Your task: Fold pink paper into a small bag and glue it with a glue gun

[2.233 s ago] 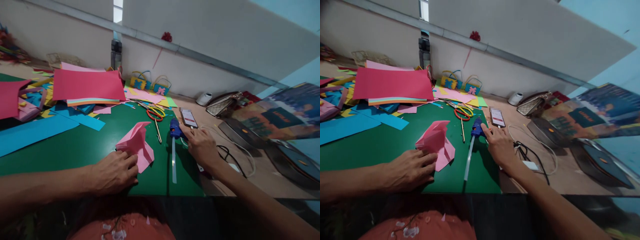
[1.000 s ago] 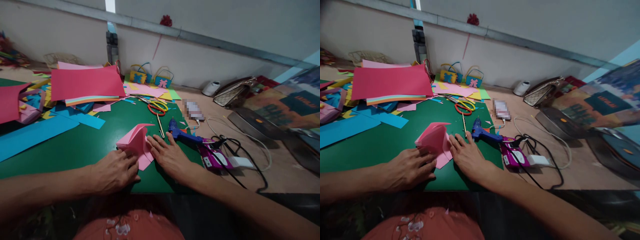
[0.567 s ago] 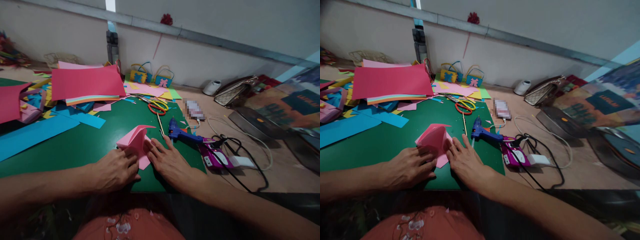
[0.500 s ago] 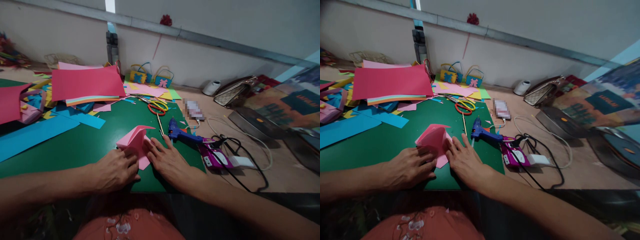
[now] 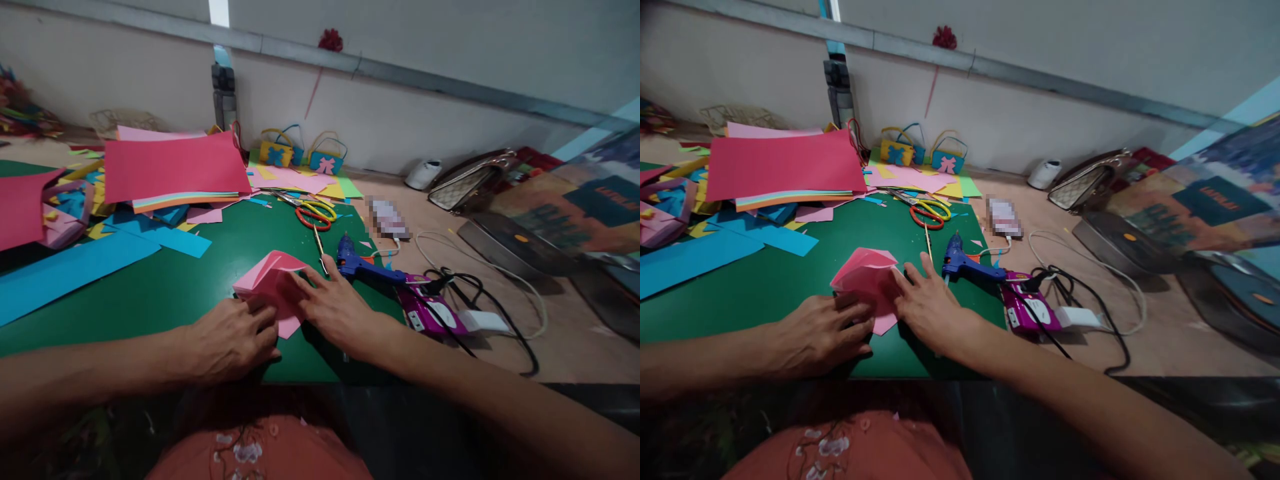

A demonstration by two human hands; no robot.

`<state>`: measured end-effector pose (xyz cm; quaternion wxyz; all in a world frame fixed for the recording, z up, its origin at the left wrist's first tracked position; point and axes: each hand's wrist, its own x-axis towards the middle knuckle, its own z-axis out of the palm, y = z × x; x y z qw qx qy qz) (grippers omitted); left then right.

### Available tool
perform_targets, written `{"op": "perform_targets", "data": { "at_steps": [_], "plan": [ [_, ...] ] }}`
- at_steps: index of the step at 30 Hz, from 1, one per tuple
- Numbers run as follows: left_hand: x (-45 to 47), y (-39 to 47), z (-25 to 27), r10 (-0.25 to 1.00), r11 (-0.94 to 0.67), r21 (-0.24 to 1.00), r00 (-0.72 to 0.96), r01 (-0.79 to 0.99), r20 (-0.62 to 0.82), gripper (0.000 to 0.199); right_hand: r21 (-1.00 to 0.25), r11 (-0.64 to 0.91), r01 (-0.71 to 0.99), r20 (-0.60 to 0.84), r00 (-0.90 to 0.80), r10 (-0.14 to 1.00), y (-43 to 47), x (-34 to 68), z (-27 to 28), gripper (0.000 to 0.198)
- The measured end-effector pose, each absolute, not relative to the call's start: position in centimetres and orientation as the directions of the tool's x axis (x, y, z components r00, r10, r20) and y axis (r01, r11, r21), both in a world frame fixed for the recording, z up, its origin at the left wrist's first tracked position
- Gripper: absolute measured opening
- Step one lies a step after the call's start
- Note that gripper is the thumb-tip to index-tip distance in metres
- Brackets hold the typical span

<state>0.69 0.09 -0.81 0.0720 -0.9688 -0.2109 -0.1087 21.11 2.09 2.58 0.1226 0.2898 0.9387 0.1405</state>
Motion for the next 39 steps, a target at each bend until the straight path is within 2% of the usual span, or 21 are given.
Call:
{"op": "perform_targets", "data": {
  "at_steps": [6, 10, 12, 17, 23, 28, 32, 39],
  "plan": [
    [0.7, 0.1, -0.6, 0.400, -0.901, -0.078, 0.888, 0.426, 0.225, 0.027, 0.296, 0.797, 0.526, -0.193, -0.784, 0.589, 2.1, 22.0, 3.8, 0.030],
    [0.8, 0.1, -0.8, 0.397, -0.898, -0.091, 0.883, 0.430, 0.251, 0.027, 0.281, 0.790, 0.545, -0.204, -0.770, 0.604, 0.8, 22.8, 3.5, 0.054],
    [0.8, 0.1, -0.9, 0.400, -0.895, -0.099, 0.881, 0.434, 0.252, 0.026, 0.267, 0.789, 0.553, -0.206, -0.768, 0.607, 0.1, 23.1, 3.3, 0.058],
    [0.9, 0.1, -0.7, 0.379, -0.899, -0.118, 0.885, 0.421, 0.270, 0.026, 0.261, 0.792, 0.553, -0.150, -0.787, 0.599, -0.9, 23.3, 2.8, 0.049],
    [0.9, -0.1, -0.5, 0.395, -0.903, -0.090, 0.895, 0.419, 0.206, 0.024, 0.255, 0.810, 0.528, -0.103, -0.818, 0.566, -0.8, 22.7, 2.2, 0.046],
    [1.1, -0.2, -0.2, 0.408, -0.898, -0.108, 0.899, 0.426, 0.160, 0.024, 0.198, 0.819, 0.539, -0.154, -0.808, 0.569, -0.5, 22.5, 2.3, 0.052],
    [1.3, -0.1, -0.1, 0.403, -0.900, -0.120, 0.905, 0.419, 0.137, 0.030, 0.185, 0.819, 0.544, -0.179, -0.801, 0.572, -0.5, 22.6, 2.5, 0.049],
    [1.5, -0.1, 0.3, 0.409, -0.905, -0.099, 0.910, 0.415, 0.070, 0.027, 0.302, 0.771, 0.561, -0.111, -0.782, 0.613, 0.9, 22.8, 2.1, 0.043]
  ]
}}
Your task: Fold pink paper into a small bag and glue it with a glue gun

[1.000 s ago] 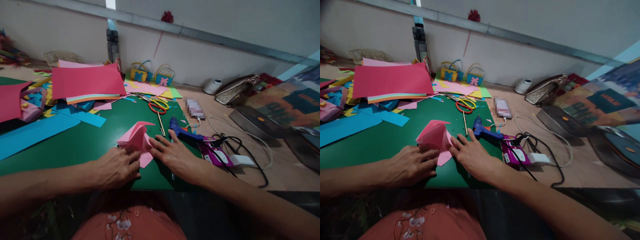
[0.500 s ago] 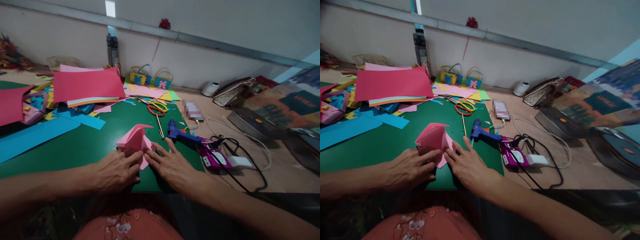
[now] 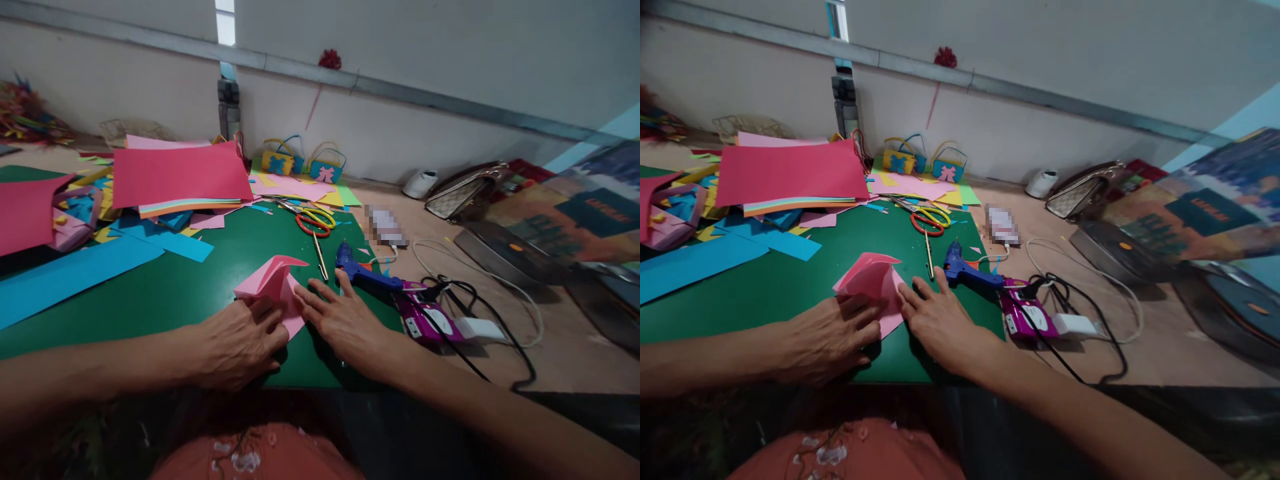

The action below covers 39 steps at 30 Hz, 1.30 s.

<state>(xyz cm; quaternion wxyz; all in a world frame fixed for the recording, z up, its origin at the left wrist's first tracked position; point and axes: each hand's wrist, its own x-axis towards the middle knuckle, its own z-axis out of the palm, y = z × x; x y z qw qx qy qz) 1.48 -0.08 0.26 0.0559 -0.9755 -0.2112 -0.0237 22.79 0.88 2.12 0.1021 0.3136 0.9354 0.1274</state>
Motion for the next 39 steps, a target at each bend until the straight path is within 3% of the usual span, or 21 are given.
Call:
{"op": "perform_targets", "data": {
  "at_steps": [4, 11, 15, 20, 25, 31, 39],
  "plan": [
    [1.5, 0.0, 0.4, 0.412, -0.903, -0.104, 0.909, 0.416, 0.060, 0.028, 0.314, 0.748, 0.584, -0.112, -0.760, 0.640, 2.0, 22.4, 2.3, 0.056],
    [1.6, -0.2, 0.3, 0.434, -0.897, -0.076, 0.900, 0.436, 0.043, 0.029, 0.273, 0.776, 0.569, -0.116, -0.781, 0.613, 0.4, 22.0, 2.1, 0.033],
    [1.6, -0.1, 0.1, 0.421, -0.902, -0.072, 0.905, 0.425, 0.068, 0.031, 0.221, 0.790, 0.572, -0.097, -0.793, 0.602, -0.8, 21.8, 1.9, 0.037],
    [1.5, 0.1, -0.3, 0.412, -0.905, -0.072, 0.906, 0.420, 0.097, 0.036, 0.300, 0.771, 0.562, -0.025, -0.803, 0.595, -1.4, 21.4, 0.4, 0.036],
    [1.4, -0.7, -1.0, 0.412, -0.882, -0.185, 0.900, 0.433, 0.143, 0.034, 0.366, 0.741, 0.563, 0.023, -0.801, 0.598, -1.7, 20.9, 0.0, 0.037],
    [1.1, -1.6, -1.2, 0.353, -0.882, -0.263, 0.918, 0.390, 0.179, 0.031, 0.357, 0.736, 0.575, 0.025, -0.794, 0.608, -2.1, 20.9, 0.5, 0.041],
    [1.0, -1.3, -0.8, 0.332, -0.906, -0.200, 0.919, 0.373, 0.213, 0.027, 0.307, 0.739, 0.599, -0.011, -0.774, 0.633, -1.4, 20.2, 0.7, 0.027]
  ]
}}
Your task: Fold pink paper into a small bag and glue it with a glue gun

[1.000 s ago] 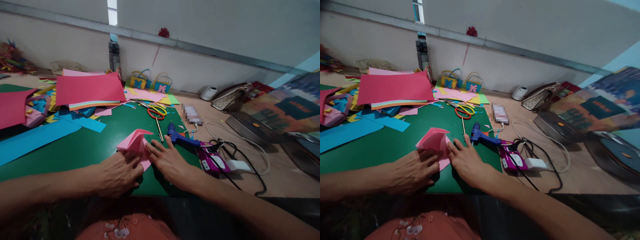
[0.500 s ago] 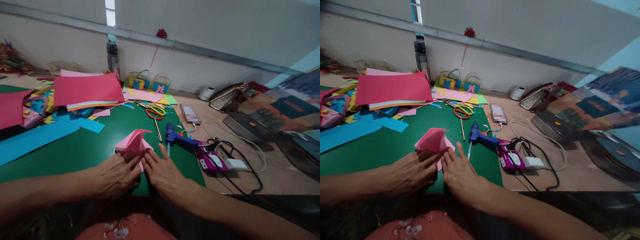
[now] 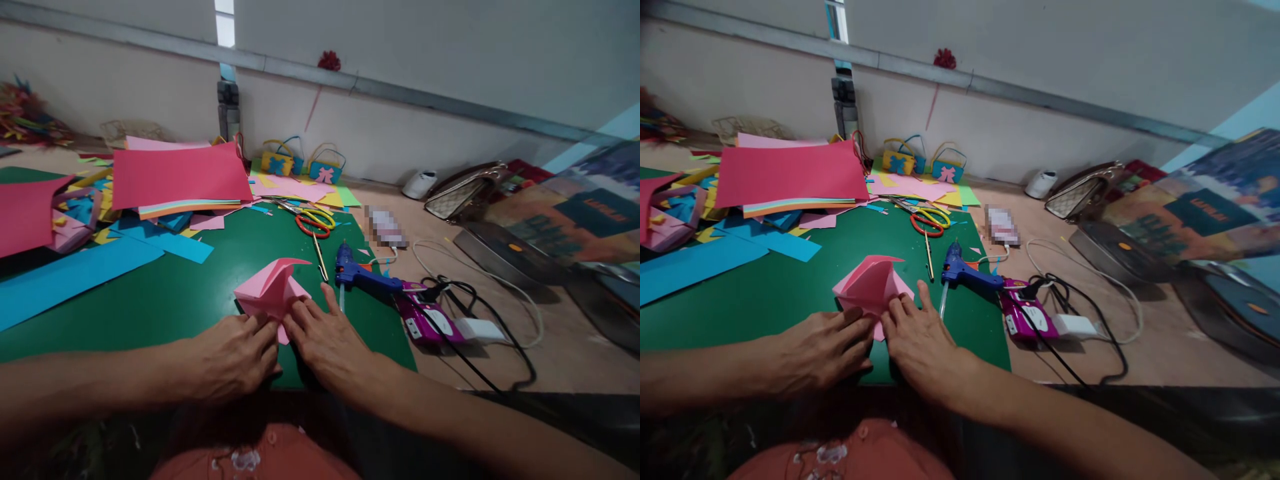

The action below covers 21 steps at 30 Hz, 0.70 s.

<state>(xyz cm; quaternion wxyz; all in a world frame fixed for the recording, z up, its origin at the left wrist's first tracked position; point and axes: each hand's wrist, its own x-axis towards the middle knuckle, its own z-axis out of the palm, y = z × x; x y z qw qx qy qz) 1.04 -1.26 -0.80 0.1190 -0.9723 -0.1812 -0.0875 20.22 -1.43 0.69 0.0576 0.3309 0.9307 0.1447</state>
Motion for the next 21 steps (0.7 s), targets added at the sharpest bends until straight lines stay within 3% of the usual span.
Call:
{"op": "perform_targets", "data": {
  "at_steps": [9, 21],
  "plan": [
    [1.1, -1.2, -0.6, 0.328, -0.911, -0.187, 0.920, 0.368, 0.214, 0.027, 0.232, 0.742, 0.629, -0.038, -0.756, 0.653, -1.8, 20.7, 1.2, 0.036],
    [1.2, -1.3, -0.6, 0.325, -0.907, -0.205, 0.920, 0.368, 0.218, 0.029, 0.244, 0.746, 0.619, 0.004, -0.770, 0.638, -2.2, 20.9, 0.4, 0.039]
  ]
}}
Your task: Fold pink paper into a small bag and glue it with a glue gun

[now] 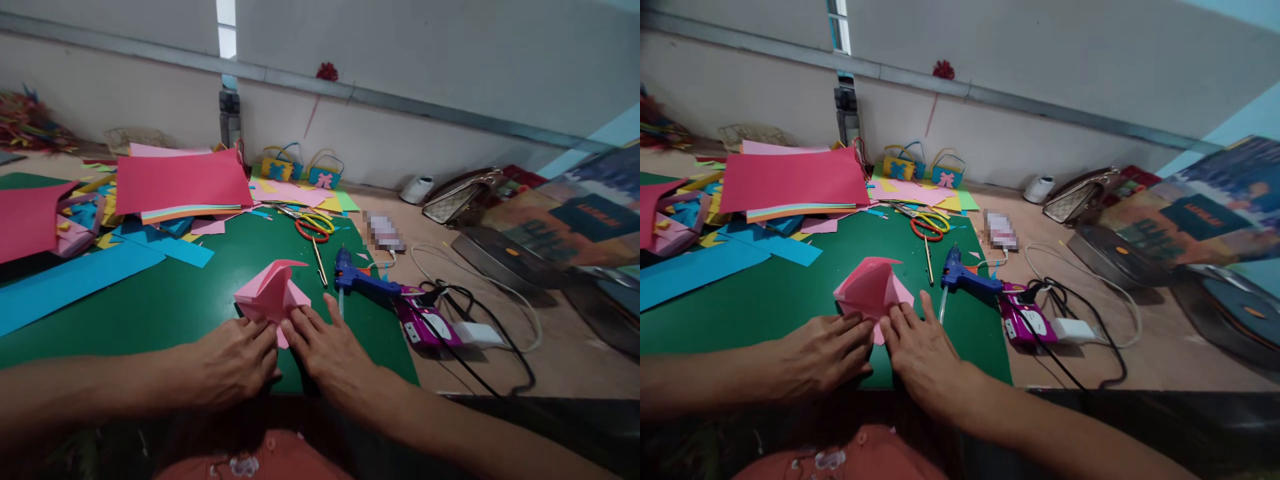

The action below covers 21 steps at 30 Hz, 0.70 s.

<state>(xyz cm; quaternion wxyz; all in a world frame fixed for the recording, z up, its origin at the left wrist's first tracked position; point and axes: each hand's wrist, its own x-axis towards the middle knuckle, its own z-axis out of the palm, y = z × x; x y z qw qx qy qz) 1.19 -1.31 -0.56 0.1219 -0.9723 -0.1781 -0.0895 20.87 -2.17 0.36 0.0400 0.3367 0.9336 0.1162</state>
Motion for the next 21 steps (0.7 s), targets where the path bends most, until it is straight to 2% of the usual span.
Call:
{"op": "perform_targets", "data": {
  "at_steps": [4, 8, 11, 16, 18, 21],
  "plan": [
    [1.2, -1.4, -0.3, 0.317, -0.900, -0.233, 0.920, 0.368, 0.230, 0.028, 0.245, 0.749, 0.615, -0.004, -0.772, 0.635, -3.1, 21.7, 0.3, 0.044],
    [1.2, -1.4, -0.6, 0.304, -0.898, -0.242, 0.916, 0.368, 0.262, 0.026, 0.261, 0.744, 0.615, 0.018, -0.774, 0.633, -4.0, 22.3, 0.2, 0.039],
    [1.1, -1.2, -0.7, 0.292, -0.902, -0.205, 0.888, 0.379, 0.356, 0.027, 0.187, 0.749, 0.635, 0.035, -0.767, 0.641, -4.2, 22.6, 0.9, 0.034],
    [-0.1, 0.5, 1.2, 0.303, -0.894, -0.069, 0.713, 0.442, 0.633, 0.026, -0.043, 0.692, 0.720, 0.220, -0.669, 0.710, -2.8, 22.1, 2.9, 0.025],
    [-0.8, 1.4, 2.5, 0.398, -0.857, 0.056, 0.589, 0.513, 0.703, 0.021, -0.094, 0.685, 0.722, 0.265, -0.645, 0.717, -1.9, 21.3, 3.4, 0.020],
    [-1.6, 2.6, 4.0, 0.536, -0.776, 0.237, 0.414, 0.585, 0.736, 0.024, -0.091, 0.677, 0.730, 0.260, -0.639, 0.724, -0.5, 19.8, 3.6, 0.014]
  ]
}}
